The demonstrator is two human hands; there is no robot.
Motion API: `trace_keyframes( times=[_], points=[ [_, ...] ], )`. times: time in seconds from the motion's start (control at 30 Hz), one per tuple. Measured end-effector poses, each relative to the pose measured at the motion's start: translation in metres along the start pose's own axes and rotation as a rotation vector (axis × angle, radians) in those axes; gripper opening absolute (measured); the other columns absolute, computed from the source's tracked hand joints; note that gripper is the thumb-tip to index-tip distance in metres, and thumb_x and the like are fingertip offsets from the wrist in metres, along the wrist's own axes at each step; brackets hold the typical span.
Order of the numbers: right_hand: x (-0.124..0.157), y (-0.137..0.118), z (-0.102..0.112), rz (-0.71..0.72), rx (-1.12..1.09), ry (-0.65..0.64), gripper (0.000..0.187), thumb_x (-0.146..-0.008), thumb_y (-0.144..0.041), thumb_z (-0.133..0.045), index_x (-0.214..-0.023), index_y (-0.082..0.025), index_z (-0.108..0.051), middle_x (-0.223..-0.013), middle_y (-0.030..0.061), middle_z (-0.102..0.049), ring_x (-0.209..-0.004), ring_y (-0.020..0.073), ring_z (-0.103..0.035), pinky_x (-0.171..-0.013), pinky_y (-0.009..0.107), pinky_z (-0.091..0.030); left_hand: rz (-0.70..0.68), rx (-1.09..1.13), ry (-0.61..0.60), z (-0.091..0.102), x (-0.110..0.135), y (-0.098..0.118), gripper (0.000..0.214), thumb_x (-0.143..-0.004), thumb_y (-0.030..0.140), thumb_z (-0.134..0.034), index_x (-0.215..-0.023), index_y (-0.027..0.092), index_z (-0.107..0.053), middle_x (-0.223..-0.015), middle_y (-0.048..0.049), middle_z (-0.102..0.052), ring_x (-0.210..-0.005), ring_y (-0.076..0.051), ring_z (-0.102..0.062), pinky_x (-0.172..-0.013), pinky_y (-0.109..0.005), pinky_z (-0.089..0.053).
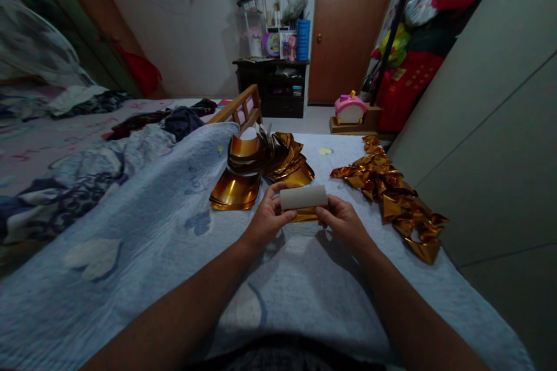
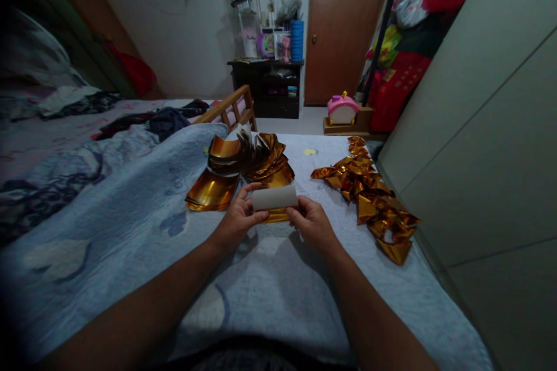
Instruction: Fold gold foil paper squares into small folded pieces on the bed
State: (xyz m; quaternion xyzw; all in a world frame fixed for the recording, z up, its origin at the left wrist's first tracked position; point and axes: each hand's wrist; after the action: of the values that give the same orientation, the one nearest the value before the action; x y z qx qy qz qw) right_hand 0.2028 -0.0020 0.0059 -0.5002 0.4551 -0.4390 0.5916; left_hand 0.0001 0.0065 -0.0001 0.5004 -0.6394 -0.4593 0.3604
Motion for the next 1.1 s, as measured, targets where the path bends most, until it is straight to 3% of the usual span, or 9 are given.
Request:
trace_keyframes(
  times=[0.2,0.3,0.97,1.1],
  points=[
    [0.0001,-0.0019,0.0014,-0.019,0.015,0.002,0.023,-0.081,-0.039,-0.064,-0.089,-0.018,-0.065,-0.066,-0.0023,-0.056,-0.058,0.0124,-0.05,-0.056,0.026,-0.04,0.021,-0.099,-0.044,0.0012,-0.0014,0.0018,0.044,-0.07,0.029,-0.085,-0.107,0.011,-0.07,-0.1,-0.0093,-0.075,-0.096,-0.022,-0.069,-0.091,-0.032,-0.051],
    [-0.0003,-0.0027,0.0015,-0.028,0.013,0.007,0.023,-0.08,-0.039,-0.065,-0.089,-0.018,-0.065,-0.065,-0.0028,-0.055,-0.058,0.0122,-0.049,-0.056,0.025,-0.039,0.044,-0.118,-0.05,0.0006,-0.001,0.0028,0.04,-0.07,0.032,-0.085,-0.102,0.01,-0.075,-0.095,-0.0095,-0.077,-0.093,-0.024,-0.069,-0.091,-0.034,-0.051],
    [-0.0019,0.0033,0.0006,-0.04,0.045,0.027,0.025,-0.082,-0.041,-0.063,-0.092,-0.017,-0.065,-0.065,-0.0024,-0.056,-0.057,0.013,-0.05,-0.055,0.026,-0.039,0.027,-0.127,-0.036,0.0012,-0.0013,0.0025,0.037,-0.071,0.03,-0.084,-0.103,0.012,-0.077,-0.095,-0.0091,-0.078,-0.09,-0.024,-0.071,-0.091,-0.037,-0.053],
    [-0.0021,0.0014,-0.0015,-0.029,0.021,0.022,0.026,-0.081,-0.038,-0.064,-0.096,-0.017,-0.068,-0.079,0.0023,-0.068,-0.072,0.0183,-0.061,-0.067,0.029,-0.048,0.04,-0.166,-0.031,0.0004,-0.0009,0.0029,0.036,-0.072,0.029,-0.081,-0.102,0.011,-0.076,-0.094,-0.0091,-0.078,-0.091,-0.025,-0.071,-0.09,-0.037,-0.053]
  ],
)
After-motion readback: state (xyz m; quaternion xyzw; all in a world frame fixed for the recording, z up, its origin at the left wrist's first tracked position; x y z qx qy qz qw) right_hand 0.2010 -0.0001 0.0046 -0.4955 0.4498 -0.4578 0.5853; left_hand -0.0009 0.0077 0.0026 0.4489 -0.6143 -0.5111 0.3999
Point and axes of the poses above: each hand's wrist, its own x-axis away from the middle knuckle, its own z-axis out of the back of the hand, y = z × x
